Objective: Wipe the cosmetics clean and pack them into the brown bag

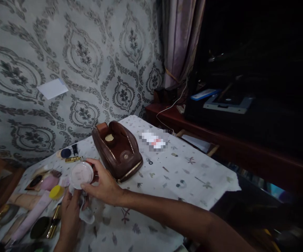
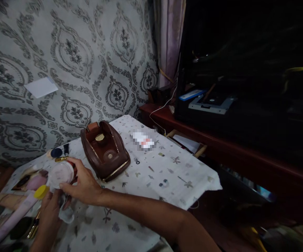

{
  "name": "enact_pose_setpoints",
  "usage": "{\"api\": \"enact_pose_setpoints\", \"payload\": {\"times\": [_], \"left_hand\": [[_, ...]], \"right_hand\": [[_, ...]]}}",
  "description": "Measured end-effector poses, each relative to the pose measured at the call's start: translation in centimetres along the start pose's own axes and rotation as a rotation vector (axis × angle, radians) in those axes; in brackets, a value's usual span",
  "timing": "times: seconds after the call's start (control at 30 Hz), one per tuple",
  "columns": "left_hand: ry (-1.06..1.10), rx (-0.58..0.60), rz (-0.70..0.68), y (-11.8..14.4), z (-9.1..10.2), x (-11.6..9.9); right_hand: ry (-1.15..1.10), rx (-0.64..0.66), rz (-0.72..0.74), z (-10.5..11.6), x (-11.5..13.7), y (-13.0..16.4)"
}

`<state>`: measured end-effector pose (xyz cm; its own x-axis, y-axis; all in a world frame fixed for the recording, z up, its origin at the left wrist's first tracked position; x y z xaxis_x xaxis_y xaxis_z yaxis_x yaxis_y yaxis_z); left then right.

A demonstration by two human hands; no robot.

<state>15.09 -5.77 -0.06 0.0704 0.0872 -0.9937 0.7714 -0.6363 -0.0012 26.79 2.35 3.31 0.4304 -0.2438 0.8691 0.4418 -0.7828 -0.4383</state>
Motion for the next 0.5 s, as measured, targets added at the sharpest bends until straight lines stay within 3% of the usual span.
{"api": "enact_pose_setpoints", "payload": {"times": [0.33, 0.5], "left_hand": [[-0.121, -0.078, -0.069, -1.2, -1.8, -3.4], [-0.173, 0.034, -0.175, -1.7, -3.7, -6.0]], "right_hand": [[-0.046, -0.043, 0.032, 2.7, 3.2, -1.1], [-0.030, -0.045, 0.023, 4.5, 4.8, -2.3]]}}
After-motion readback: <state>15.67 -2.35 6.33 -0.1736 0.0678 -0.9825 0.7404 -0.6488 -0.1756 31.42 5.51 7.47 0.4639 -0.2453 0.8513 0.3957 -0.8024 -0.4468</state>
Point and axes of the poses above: each hand's wrist, its own y-axis away from the middle knuckle, its own z-axis out of the back of the hand, x = y × z, the point moved 4 cm from there along -y, towards the middle knuckle, and after that the axes turned 6 degrees about -x, right-handed, at the moved point
